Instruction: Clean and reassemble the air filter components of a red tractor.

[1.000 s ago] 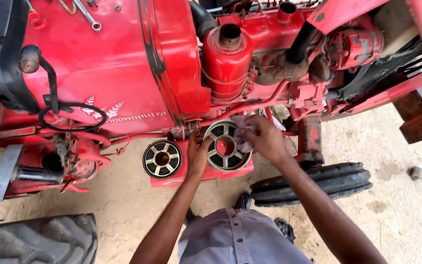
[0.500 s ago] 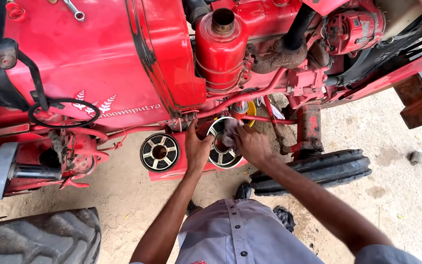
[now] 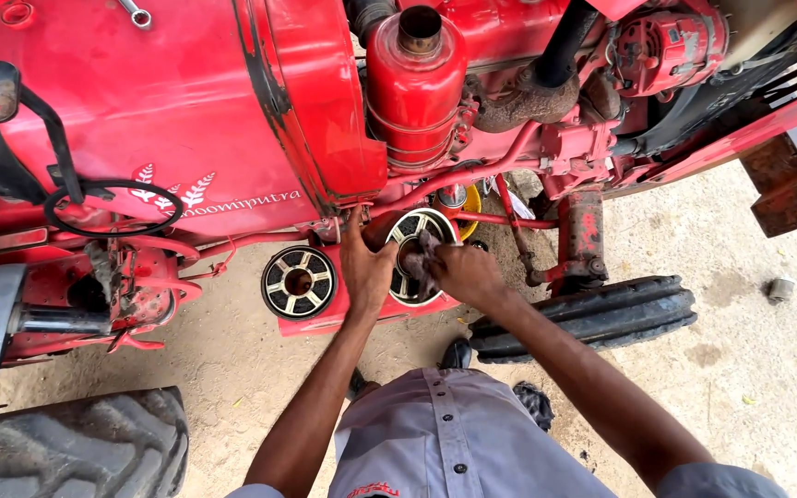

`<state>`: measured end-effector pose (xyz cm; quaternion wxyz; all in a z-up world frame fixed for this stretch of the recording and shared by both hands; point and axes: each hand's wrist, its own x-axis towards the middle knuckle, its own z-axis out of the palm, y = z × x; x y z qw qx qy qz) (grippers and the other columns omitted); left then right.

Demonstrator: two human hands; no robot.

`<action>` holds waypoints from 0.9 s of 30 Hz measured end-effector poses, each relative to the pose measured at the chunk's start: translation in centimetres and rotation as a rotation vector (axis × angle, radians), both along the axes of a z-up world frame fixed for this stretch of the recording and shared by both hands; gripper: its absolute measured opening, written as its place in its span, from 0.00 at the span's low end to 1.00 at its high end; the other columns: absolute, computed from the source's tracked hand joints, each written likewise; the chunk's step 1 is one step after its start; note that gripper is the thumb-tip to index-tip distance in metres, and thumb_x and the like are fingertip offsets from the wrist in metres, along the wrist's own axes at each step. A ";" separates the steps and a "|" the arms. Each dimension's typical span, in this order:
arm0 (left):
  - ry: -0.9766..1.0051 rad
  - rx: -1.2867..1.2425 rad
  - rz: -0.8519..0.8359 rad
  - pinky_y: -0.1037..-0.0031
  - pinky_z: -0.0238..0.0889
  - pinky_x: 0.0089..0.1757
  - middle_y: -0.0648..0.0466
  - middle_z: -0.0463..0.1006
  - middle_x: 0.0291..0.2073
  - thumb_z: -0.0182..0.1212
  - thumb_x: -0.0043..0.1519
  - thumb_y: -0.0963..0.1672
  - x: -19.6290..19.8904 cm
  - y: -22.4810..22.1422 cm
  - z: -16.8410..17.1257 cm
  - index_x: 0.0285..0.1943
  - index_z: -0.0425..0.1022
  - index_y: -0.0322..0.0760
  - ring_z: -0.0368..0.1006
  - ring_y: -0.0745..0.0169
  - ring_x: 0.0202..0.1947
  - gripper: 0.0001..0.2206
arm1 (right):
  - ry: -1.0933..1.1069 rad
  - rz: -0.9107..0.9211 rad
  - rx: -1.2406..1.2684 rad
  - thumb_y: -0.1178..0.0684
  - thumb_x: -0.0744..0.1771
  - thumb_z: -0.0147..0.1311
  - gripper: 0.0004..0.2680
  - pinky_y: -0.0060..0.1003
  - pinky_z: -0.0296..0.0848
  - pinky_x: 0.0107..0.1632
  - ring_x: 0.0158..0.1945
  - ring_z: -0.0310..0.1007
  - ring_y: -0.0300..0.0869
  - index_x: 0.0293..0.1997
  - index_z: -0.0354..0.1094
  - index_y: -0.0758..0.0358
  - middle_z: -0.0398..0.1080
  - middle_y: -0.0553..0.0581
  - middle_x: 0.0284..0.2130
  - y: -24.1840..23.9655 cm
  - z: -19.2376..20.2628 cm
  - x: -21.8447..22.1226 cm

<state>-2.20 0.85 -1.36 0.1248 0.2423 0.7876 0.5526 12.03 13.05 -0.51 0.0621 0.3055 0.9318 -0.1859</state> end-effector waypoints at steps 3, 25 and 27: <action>0.069 0.069 -0.025 0.58 0.61 0.59 0.38 0.70 0.63 0.69 0.50 0.40 -0.2 -0.3 -1.5 0.74 0.59 0.33 0.68 0.43 0.61 0.38 | 0.261 -0.057 0.034 0.45 0.65 0.59 0.11 0.52 0.78 0.37 0.34 0.79 0.52 0.44 0.74 0.60 0.74 0.64 0.33 0.3 1.1 0.0; 0.001 -0.059 -0.034 0.58 0.65 0.54 0.37 0.72 0.56 0.71 0.49 0.41 0.8 0.5 -1.7 0.75 0.58 0.35 0.71 0.43 0.55 0.41 | 0.510 0.179 0.423 0.58 0.65 0.58 0.19 0.38 0.78 0.30 0.32 0.76 0.48 0.64 0.65 0.58 0.74 0.68 0.40 0.4 -2.5 0.4; 0.062 0.006 -0.020 0.56 0.62 0.59 0.39 0.72 0.60 0.70 0.50 0.42 0.5 0.3 -1.6 0.75 0.59 0.36 0.69 0.41 0.60 0.39 | 0.278 0.090 0.384 0.59 0.68 0.51 0.17 0.38 0.70 0.13 0.17 0.72 0.44 0.68 0.64 0.59 0.74 0.74 0.38 1.1 -2.2 1.0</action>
